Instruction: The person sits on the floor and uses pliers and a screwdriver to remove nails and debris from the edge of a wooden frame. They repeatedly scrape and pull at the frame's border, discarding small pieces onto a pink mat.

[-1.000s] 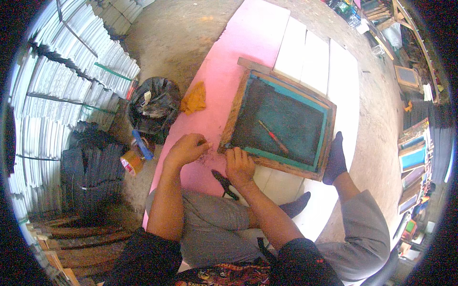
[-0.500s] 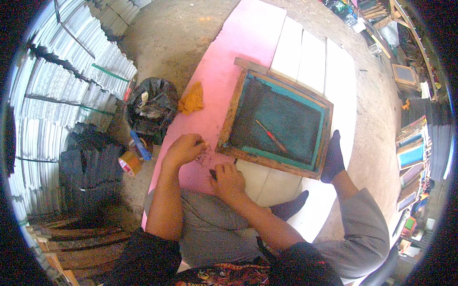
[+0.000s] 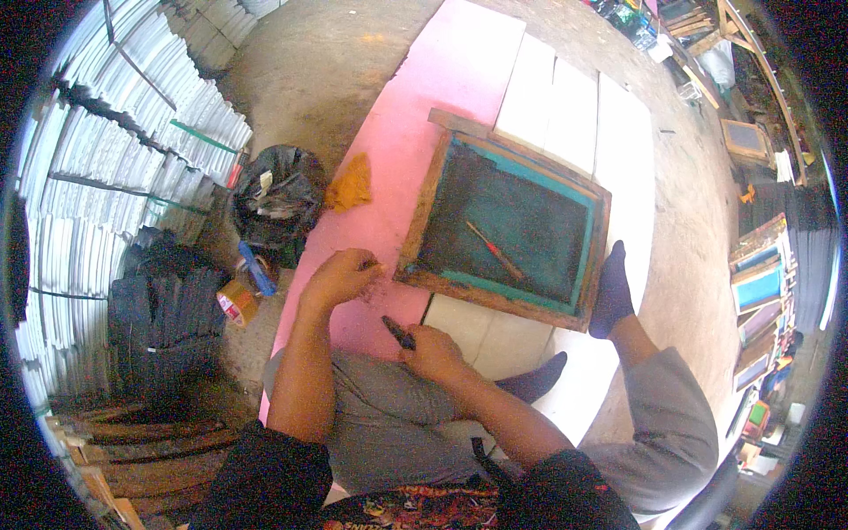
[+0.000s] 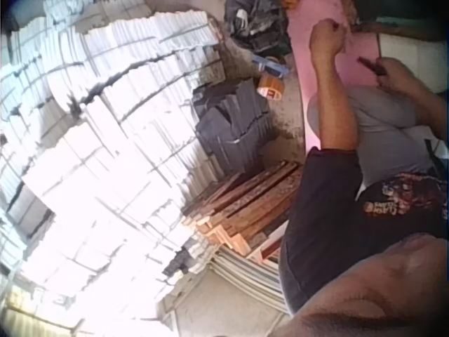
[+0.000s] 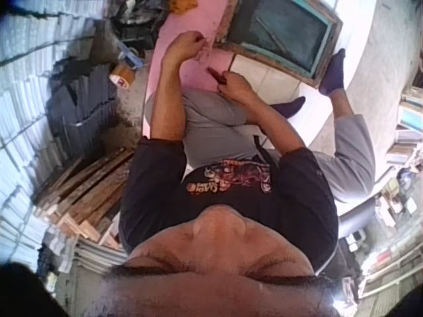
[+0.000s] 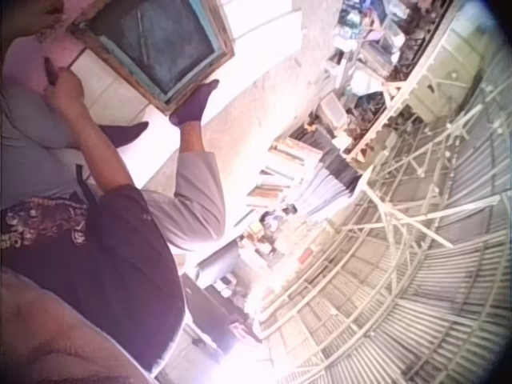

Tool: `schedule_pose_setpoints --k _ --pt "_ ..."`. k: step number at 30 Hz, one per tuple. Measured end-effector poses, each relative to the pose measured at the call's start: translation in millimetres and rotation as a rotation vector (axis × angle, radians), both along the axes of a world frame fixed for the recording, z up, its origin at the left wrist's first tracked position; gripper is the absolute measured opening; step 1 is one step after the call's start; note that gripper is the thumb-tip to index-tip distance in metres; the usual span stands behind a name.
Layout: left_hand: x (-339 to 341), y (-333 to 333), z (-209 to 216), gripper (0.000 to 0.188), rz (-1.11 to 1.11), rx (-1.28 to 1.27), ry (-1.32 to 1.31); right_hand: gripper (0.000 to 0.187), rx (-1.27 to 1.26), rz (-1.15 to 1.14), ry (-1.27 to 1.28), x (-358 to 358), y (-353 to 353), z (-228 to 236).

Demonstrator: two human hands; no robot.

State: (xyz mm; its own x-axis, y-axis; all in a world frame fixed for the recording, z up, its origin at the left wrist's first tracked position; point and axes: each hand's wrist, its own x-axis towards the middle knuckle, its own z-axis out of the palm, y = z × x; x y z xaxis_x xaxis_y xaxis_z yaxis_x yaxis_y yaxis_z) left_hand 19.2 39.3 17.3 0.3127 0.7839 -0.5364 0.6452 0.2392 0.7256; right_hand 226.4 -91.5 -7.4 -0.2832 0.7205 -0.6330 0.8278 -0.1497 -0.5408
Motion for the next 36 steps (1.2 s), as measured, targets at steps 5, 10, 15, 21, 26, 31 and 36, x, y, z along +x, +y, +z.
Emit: schedule_pose_setpoints --k 5,10,15,21,26,31,36 --pt "2 4 1 0.041 -0.057 0.061 0.073 0.021 -0.224 -0.293 0.406 30 1 -5" --pt "2 3 0 0.040 -0.053 0.038 0.058 0.027 -0.508 -0.489 0.471 36 32 34" --pt "11 0 -10 0.035 -0.099 0.079 0.056 0.029 -0.540 -0.442 0.290 42 51 46" --pt "16 -5 -30 0.026 -0.121 0.149 0.153 0.044 -0.412 -0.225 0.061 28 78 74" --pt "16 -3 -20 0.027 -0.123 0.111 0.109 0.054 -0.415 -0.117 -0.093 13 96 97" --pt "14 -4 -17 0.026 -0.122 0.127 0.078 0.042 -0.445 -0.186 -0.060 -4 107 111" --pt "14 -3 -18 0.026 -0.149 0.135 0.055 0.036 -0.527 -0.157 -0.226 -9 127 104"
